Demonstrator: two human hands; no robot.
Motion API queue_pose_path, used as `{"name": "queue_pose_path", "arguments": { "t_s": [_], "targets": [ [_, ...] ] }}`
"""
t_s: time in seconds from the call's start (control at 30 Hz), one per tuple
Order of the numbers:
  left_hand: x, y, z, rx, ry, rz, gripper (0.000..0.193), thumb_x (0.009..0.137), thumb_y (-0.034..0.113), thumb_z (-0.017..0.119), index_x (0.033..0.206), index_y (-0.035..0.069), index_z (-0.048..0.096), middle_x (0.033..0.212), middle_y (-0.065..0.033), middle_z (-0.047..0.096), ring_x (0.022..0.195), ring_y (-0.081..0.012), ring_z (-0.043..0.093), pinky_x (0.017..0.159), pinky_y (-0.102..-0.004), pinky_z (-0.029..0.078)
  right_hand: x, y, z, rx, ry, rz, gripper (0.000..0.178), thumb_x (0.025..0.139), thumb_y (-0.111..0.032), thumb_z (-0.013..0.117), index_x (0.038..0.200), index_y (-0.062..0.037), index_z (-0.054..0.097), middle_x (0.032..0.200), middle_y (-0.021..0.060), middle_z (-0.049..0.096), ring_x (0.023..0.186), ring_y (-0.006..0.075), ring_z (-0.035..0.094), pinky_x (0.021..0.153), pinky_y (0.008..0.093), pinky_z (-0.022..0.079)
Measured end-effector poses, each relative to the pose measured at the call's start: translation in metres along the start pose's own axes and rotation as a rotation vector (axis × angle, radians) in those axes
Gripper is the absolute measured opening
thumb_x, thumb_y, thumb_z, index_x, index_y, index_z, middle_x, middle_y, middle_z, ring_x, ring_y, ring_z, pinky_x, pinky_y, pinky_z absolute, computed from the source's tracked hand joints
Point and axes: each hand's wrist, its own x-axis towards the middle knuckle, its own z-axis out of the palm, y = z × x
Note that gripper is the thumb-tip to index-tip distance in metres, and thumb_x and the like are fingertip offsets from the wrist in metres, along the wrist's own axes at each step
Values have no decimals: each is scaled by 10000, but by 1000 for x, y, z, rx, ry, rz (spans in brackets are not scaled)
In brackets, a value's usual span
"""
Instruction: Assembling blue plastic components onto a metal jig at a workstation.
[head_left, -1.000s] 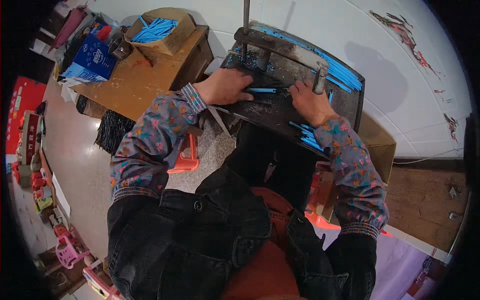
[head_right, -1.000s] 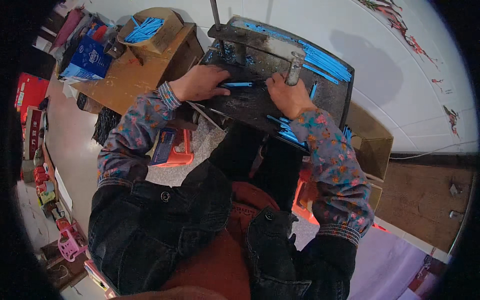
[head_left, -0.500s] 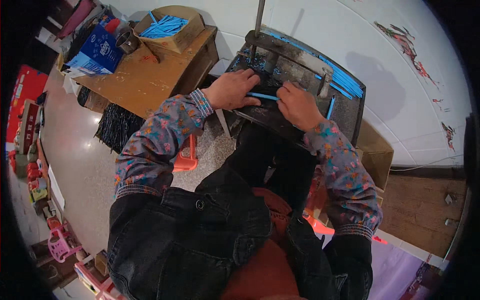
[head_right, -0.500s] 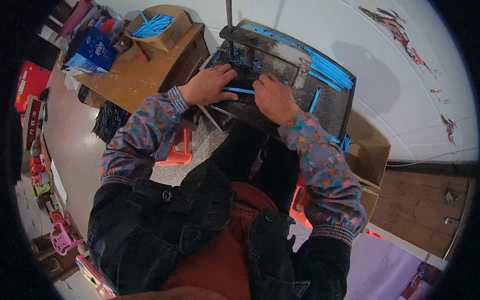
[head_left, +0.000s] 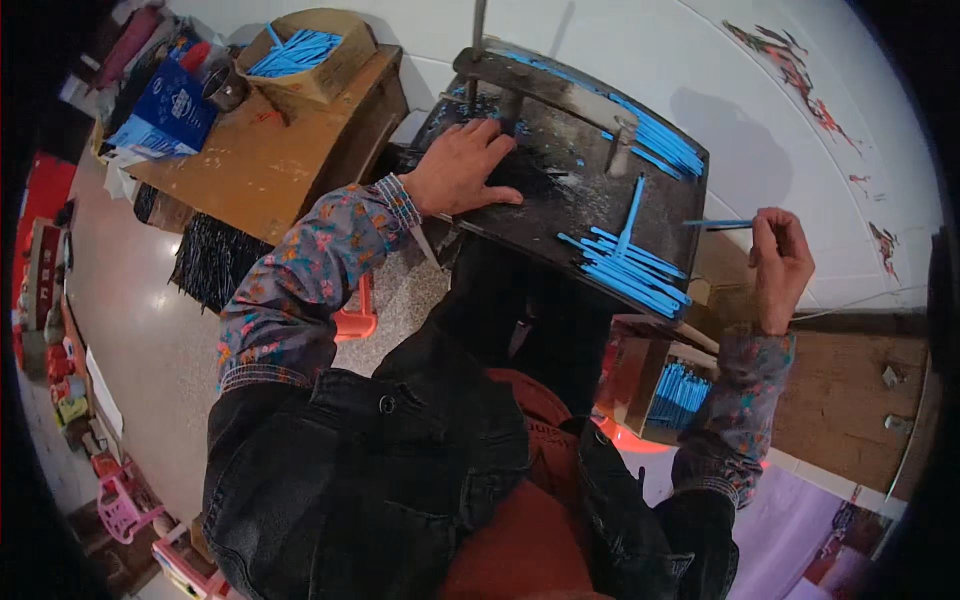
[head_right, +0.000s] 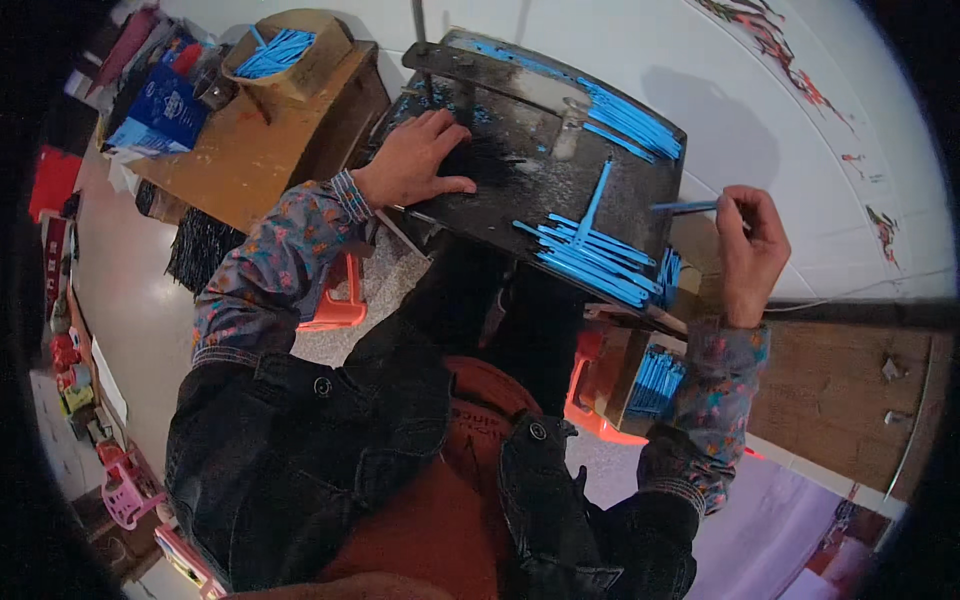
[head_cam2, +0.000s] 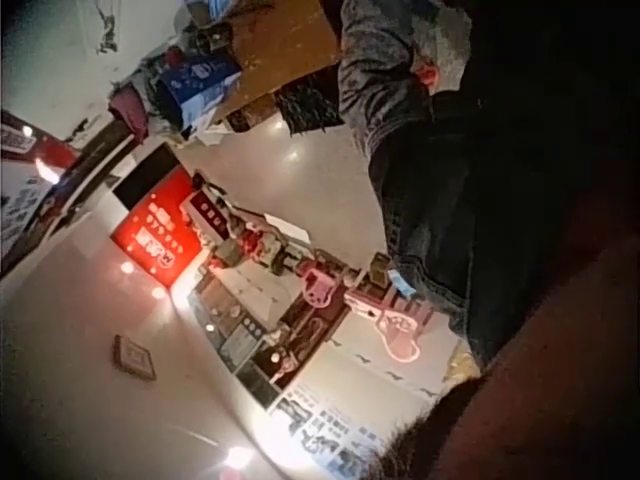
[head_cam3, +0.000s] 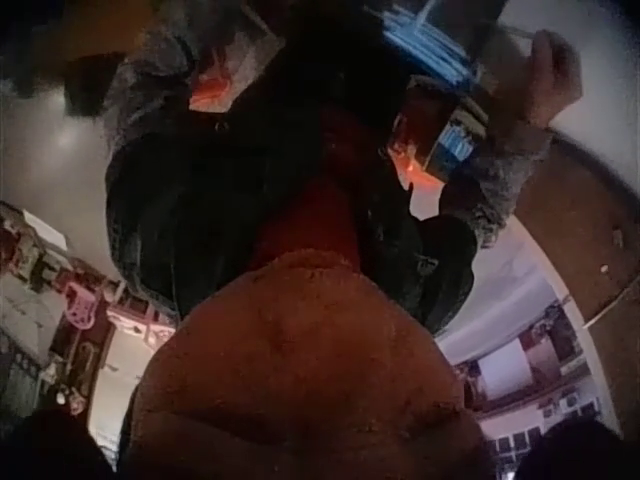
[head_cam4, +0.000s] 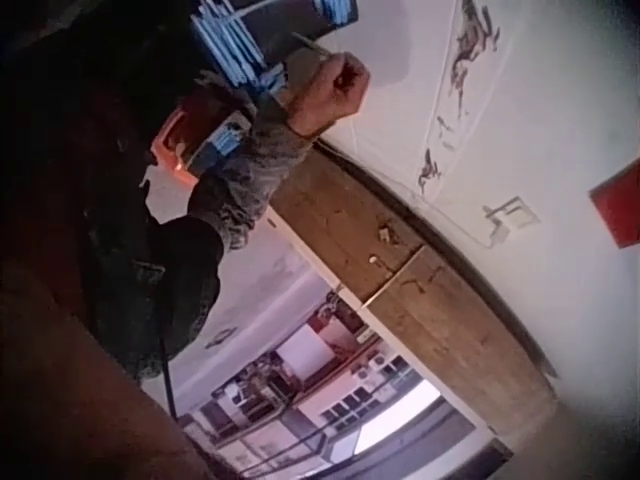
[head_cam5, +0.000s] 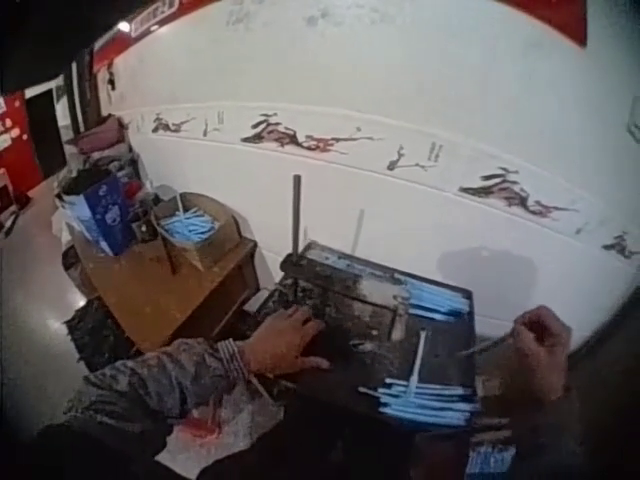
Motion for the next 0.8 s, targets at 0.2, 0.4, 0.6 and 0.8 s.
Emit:
{"name": "queue_pose_path", "arguments": {
  "t_s": [0.2, 0.4, 0.6, 0.8],
  "targets": [
    [12, 11, -10, -13, -80, -116, 558, 727, 397, 700, 1126, 51, 521, 1075, -123, 493, 986, -314, 509, 883, -413, 411, 50, 19, 39, -417, -455, -275, 102, 712, -67, 602, 792, -7, 619, 701, 75, 585, 603, 185, 493, 591, 283, 423],
    [-3, -15, -47, -290, -103, 40, 674, 664, 310, 739, 1222, 40, 474, 1219, -135, 462, 1108, -324, 460, 979, -409, 356, 73, 99, 91, -290, -476, -284, 175, 726, -105, 654, 865, -9, 610, 756, 69, 594, 635, 171, 498, 601, 282, 418],
    [-20, -17, -50, -195, -159, 81, 767, 660, 333, 726, 1296, 36, 417, 1315, -143, 415, 1179, -326, 418, 1015, -411, 325, 63, 122, 73, -195, -417, -170, 302, 757, -183, 687, 1004, -30, 604, 834, 88, 607, 693, 194, 533, 632, 298, 432],
    [-7, -7, -17, -60, -38, 6, 804, 654, 463, 723, 1253, 9, 438, 1255, -160, 446, 1158, -331, 432, 1014, -407, 332, 58, 127, 77, -664, -554, -320, 340, 773, -208, 690, 1053, -33, 605, 843, 98, 609, 711, 215, 550, 640, 303, 437]
  ]
}}
